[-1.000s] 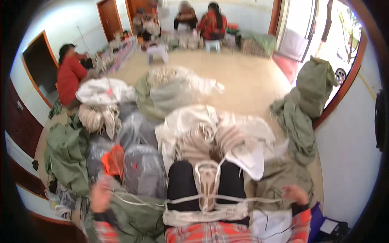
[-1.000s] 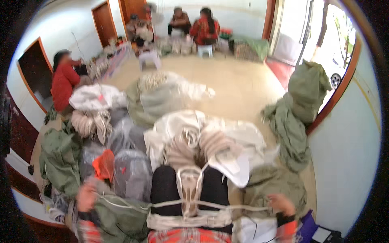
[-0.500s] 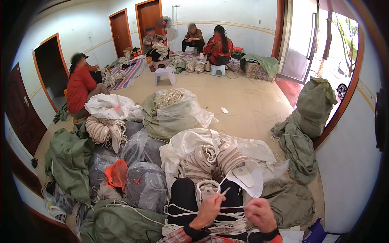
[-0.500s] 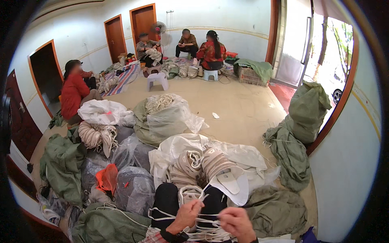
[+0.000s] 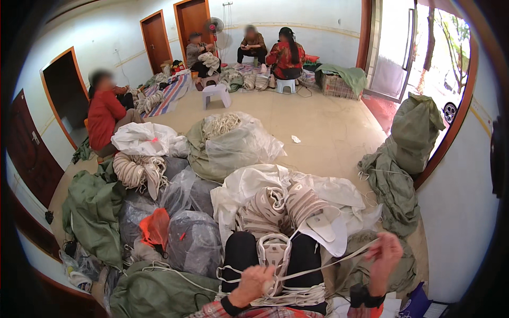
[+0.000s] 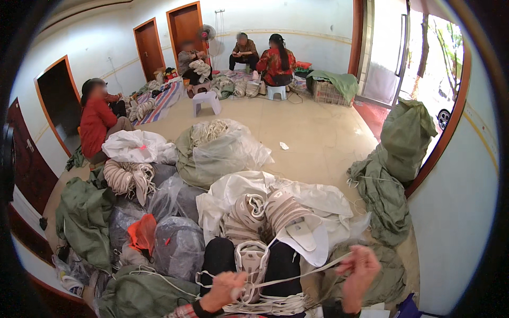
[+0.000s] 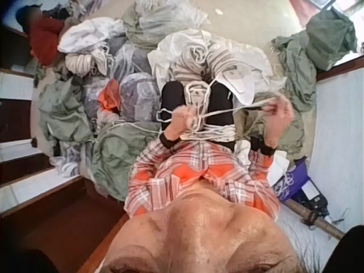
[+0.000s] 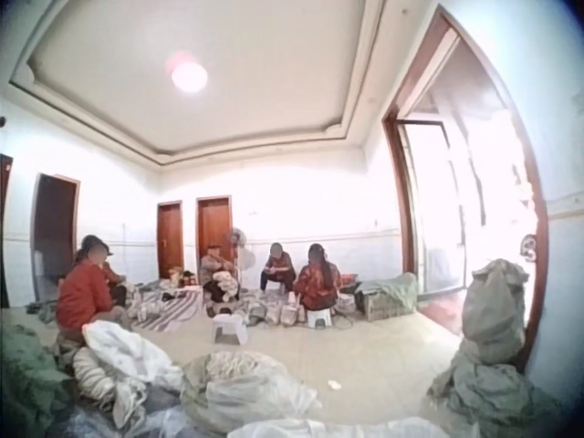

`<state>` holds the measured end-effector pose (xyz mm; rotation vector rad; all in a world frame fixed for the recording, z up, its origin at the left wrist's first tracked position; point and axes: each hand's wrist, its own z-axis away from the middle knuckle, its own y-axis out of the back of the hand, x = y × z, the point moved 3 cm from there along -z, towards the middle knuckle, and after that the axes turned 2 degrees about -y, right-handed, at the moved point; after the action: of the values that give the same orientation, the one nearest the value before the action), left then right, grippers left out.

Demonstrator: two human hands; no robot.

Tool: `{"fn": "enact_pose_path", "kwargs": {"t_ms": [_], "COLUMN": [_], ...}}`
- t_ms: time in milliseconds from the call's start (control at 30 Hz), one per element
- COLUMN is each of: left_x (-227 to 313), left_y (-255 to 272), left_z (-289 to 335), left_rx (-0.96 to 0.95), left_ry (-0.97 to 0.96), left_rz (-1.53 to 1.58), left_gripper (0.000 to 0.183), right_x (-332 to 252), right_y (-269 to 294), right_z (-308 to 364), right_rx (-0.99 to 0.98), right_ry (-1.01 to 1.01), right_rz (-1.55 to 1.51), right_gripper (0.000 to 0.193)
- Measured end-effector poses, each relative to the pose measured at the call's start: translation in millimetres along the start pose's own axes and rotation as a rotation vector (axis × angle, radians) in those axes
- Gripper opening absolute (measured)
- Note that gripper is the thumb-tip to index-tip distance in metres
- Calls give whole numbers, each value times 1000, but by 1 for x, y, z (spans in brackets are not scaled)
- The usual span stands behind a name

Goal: The recorder is lacing and lashing together pairs of shoe components while sitting on the floor among many bags of materials.

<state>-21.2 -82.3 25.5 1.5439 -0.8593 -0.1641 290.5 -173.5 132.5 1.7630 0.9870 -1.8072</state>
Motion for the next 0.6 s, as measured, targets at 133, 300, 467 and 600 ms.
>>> {"fn": "enact_pose_path", "kwargs": {"t_ms": [133, 300, 467, 600], "left_x": [-56, -6, 32, 35], "left_y": [62, 58, 22, 5], "left_z": [-39, -54, -56, -43], "left_rx": [348, 100, 85, 67], "left_ry": [220, 388, 241, 254], "left_rz": [668, 1185, 873, 958], "left_gripper": [12, 20, 22, 19], "right_x": [-34, 9, 78, 95], "right_y": [44, -31, -110, -129], "right_z": [-15, 9, 31, 37], "right_rx": [434, -93, -442, -479], "right_ry": [566, 33, -291, -331], "right_rz": [502, 352, 113, -18], "right_gripper": [10, 12, 12, 12]}}
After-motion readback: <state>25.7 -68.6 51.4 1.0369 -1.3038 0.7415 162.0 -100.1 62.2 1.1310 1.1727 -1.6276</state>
